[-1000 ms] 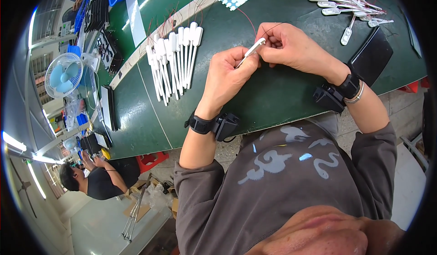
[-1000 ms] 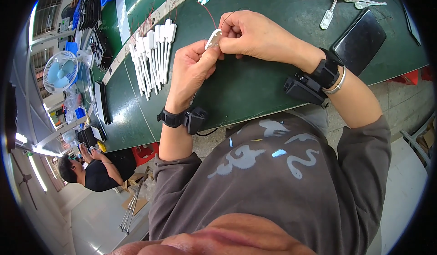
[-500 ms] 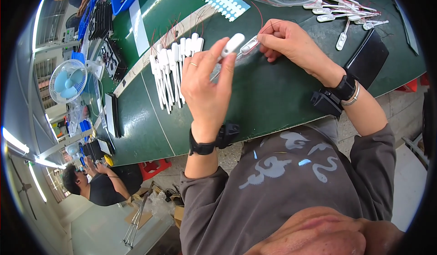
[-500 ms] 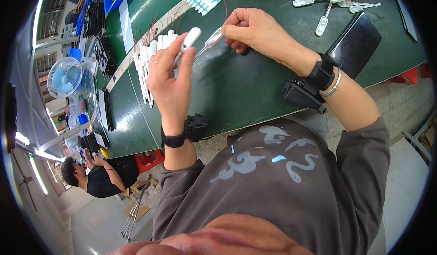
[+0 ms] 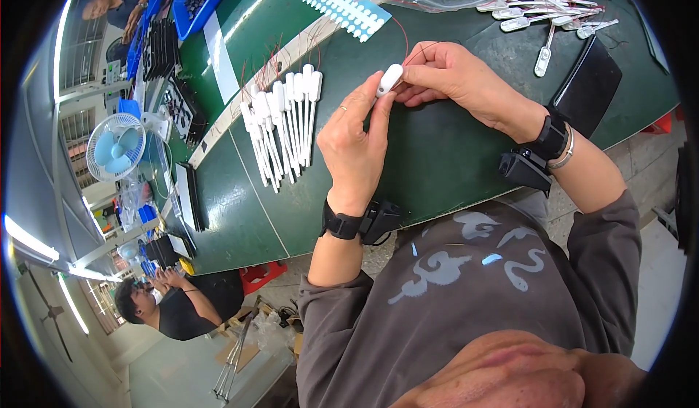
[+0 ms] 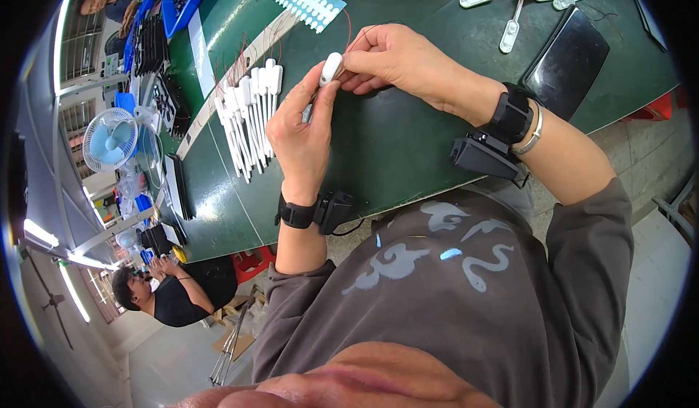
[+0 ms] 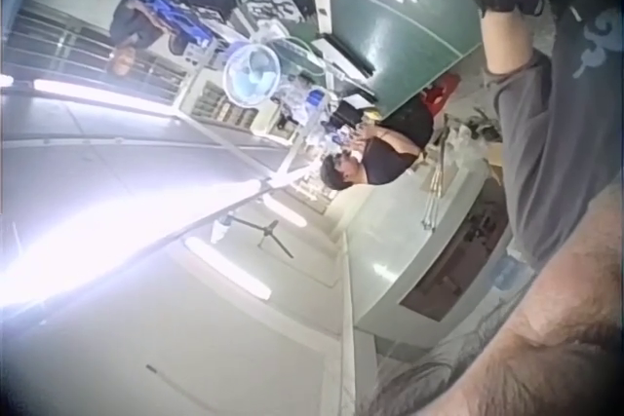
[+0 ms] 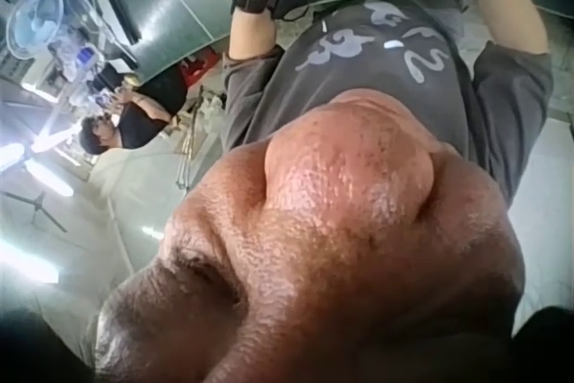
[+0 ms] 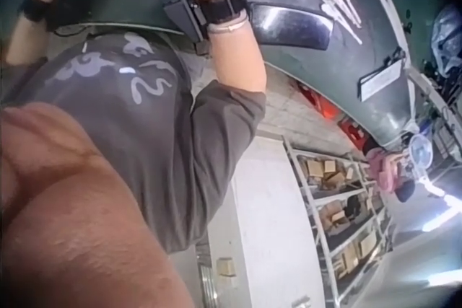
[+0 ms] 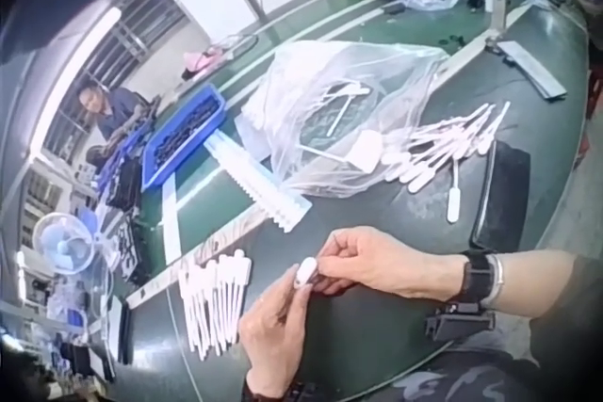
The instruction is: The person assembles electronic components by hand, picking up a white plastic housing and a thin white rod, then inserting the rod into the housing. They thread a red wire through the assembly and place the completed unit onto the green workbench.
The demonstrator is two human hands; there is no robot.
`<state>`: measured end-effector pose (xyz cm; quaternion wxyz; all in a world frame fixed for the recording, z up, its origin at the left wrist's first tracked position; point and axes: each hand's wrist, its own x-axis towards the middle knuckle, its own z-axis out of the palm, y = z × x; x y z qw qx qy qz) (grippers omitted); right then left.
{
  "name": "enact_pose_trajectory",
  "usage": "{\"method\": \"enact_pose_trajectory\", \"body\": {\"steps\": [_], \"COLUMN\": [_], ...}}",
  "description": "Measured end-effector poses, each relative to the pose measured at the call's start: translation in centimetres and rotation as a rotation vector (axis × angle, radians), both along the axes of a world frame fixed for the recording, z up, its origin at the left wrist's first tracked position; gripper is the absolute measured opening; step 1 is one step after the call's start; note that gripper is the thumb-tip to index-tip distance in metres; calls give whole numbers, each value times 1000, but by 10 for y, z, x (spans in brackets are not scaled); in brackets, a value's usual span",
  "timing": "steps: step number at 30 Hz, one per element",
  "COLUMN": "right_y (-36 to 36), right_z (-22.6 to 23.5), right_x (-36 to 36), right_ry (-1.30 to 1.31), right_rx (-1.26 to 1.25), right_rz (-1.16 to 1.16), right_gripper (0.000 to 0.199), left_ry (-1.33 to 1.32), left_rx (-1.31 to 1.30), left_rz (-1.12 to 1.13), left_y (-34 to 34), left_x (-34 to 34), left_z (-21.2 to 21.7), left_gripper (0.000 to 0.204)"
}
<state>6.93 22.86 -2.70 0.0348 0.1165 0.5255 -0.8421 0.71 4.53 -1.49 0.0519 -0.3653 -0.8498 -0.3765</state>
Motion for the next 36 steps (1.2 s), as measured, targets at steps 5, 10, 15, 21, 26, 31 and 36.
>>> {"method": "enact_pose_trajectory", "body": {"steps": [5,10,15,21,26,31,36], "right_y": [3,3,4,5,5,5,4], "right_z": [-6,-6,-4,-8,-9,-8,-5], "right_x": [-1,-2,-2,-2,-1,-2,-1], "right_ry": [46,30,-4,-9,3,3,9], "right_rx": [128,110,55,-26,-57,-48,-46], "right_rz": [18,44,59,108,116,123,129], "right_gripper": [23,20,19,21,21,21,21], "left_ry": [-233,-54,-9,-26,-10,15,21], "left_rx": [14,-66,-81,-78,-53,-49,-51], "left_rz": [8,8,22,6,-7,-21,-26], "left_y": [-5,-6,-7,-11,-12,-12,-12], "left_x": [3,3,1,-2,-2,-2,-3], "left_z": [6,5,4,3,2,1,1], "left_gripper": [24,24,25,25,25,25,25]}}
